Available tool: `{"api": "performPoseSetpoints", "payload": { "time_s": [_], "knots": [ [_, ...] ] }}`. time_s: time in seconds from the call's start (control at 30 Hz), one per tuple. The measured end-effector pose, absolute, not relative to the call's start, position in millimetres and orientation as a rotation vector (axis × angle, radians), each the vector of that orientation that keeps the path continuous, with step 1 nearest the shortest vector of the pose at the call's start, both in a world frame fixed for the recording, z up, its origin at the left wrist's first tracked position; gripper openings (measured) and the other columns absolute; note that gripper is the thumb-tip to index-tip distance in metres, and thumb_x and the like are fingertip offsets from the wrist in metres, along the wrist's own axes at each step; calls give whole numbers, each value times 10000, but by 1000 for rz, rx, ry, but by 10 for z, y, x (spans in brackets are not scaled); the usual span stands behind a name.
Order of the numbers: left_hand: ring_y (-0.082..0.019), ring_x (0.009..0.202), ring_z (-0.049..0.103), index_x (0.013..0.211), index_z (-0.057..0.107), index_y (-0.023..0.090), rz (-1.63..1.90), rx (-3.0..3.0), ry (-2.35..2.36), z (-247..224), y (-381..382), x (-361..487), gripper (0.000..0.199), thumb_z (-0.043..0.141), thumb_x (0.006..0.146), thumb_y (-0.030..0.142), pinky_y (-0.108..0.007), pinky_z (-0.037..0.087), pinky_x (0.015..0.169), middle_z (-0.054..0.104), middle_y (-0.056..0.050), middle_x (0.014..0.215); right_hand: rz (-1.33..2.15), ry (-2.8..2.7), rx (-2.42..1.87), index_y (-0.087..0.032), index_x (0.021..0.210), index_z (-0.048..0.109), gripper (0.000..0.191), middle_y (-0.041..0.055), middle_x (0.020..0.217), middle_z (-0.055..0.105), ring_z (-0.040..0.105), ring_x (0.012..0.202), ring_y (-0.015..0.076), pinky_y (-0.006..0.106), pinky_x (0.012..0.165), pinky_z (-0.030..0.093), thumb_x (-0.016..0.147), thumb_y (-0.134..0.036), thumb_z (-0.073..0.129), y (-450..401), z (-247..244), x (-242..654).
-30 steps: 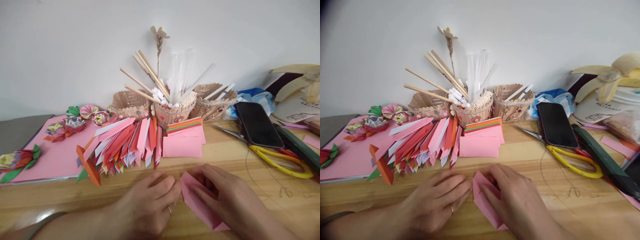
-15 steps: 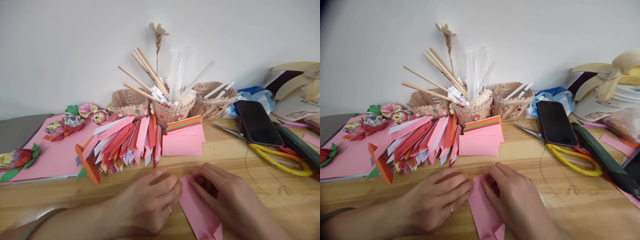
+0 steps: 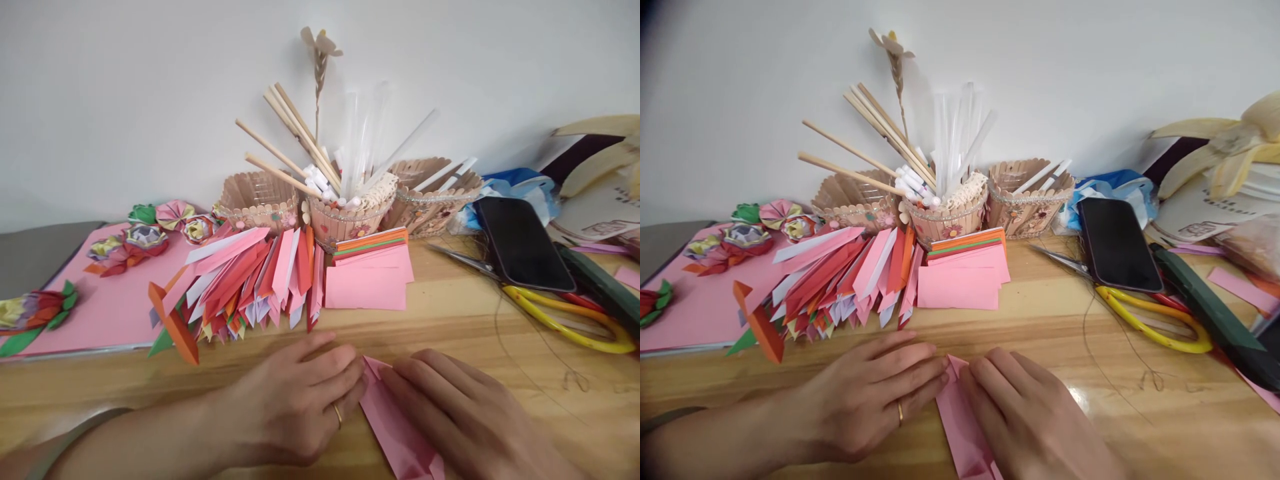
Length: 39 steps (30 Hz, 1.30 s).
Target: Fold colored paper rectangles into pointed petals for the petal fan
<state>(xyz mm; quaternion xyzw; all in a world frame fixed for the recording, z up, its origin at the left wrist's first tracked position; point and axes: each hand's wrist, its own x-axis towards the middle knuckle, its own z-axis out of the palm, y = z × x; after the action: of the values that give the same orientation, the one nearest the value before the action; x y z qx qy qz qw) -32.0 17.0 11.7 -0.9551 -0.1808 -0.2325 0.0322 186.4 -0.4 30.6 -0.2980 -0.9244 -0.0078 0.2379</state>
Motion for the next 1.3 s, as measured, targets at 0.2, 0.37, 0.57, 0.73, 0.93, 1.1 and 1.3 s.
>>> {"api": "performPoseSetpoints", "payload": {
  "time_s": [0.2, 0.37, 0.57, 0.73, 0.93, 1.1, 1.3],
  "knots": [
    [-184, 992, 562, 1050, 644, 67, -659, -2963, -553, 102, 145, -323, 377, 273, 983, 87, -352, 382, 984, 677, -49, 1037, -89, -2601, -777, -157, 660, 648, 623, 84, 640, 634, 547, 563, 174, 301, 534, 454, 990, -145, 120, 24, 372, 1836],
    [-178, 1007, 555, 1066, 639, 70, -638, -2963, -568, 106, 144, -321, 390, 258, 989, 93, -346, 369, 999, 672, -47, 1047, -161, -2623, -742, -135, 721, 668, 588, 90, 674, 646, 550, 581, 180, 314, 568, 461, 979, -116, 140, 35, 352, 1850],
    [-181, 977, 562, 1038, 653, 79, -642, -2953, -568, 121, 132, -303, 397, 259, 983, 77, -347, 376, 984, 674, -43, 1026, -146, -2617, -733, -160, 735, 667, 575, 86, 699, 636, 534, 594, 188, 327, 559, 452, 970, -101, 145, 4, 280, 1878],
    [-179, 947, 568, 1041, 648, 64, -663, -2951, -578, 131, 117, -292, 419, 231, 990, 78, -343, 389, 961, 677, -46, 992, -134, -2618, -730, -165, 677, 658, 618, 71, 629, 622, 526, 544, 173, 310, 536, 446, 988, -138, 125, 18, 332, 1858],
    [-184, 975, 564, 1047, 641, 57, -675, -2949, -579, 107, 99, -297, 392, 254, 986, 80, -347, 392, 961, 669, -59, 1005, -123, -2607, -724, -175, 650, 651, 626, 60, 592, 612, 525, 528, 167, 300, 528, 450, 990, -139, 127, 46, 380, 1839],
    [-187, 959, 569, 1076, 627, 47, -642, -2931, -559, 103, 108, -296, 394, 245, 987, 85, -353, 420, 937, 658, -76, 973, -25, -2606, -751, -147, 779, 656, 594, 87, 717, 633, 541, 625, 192, 330, 606, 456, 991, -156, 100, 3, 255, 1919],
    [-195, 1021, 525, 1080, 615, 97, -611, -2908, -665, 118, 102, -278, 299, 335, 987, 141, -348, 434, 939, 614, -77, 1021, 336, -2729, -876, -141, 926, 626, 414, 59, 754, 580, 521, 634, 181, 294, 533, 442, 998, -188, 221, 37, 187, 1992]
  ]
}}
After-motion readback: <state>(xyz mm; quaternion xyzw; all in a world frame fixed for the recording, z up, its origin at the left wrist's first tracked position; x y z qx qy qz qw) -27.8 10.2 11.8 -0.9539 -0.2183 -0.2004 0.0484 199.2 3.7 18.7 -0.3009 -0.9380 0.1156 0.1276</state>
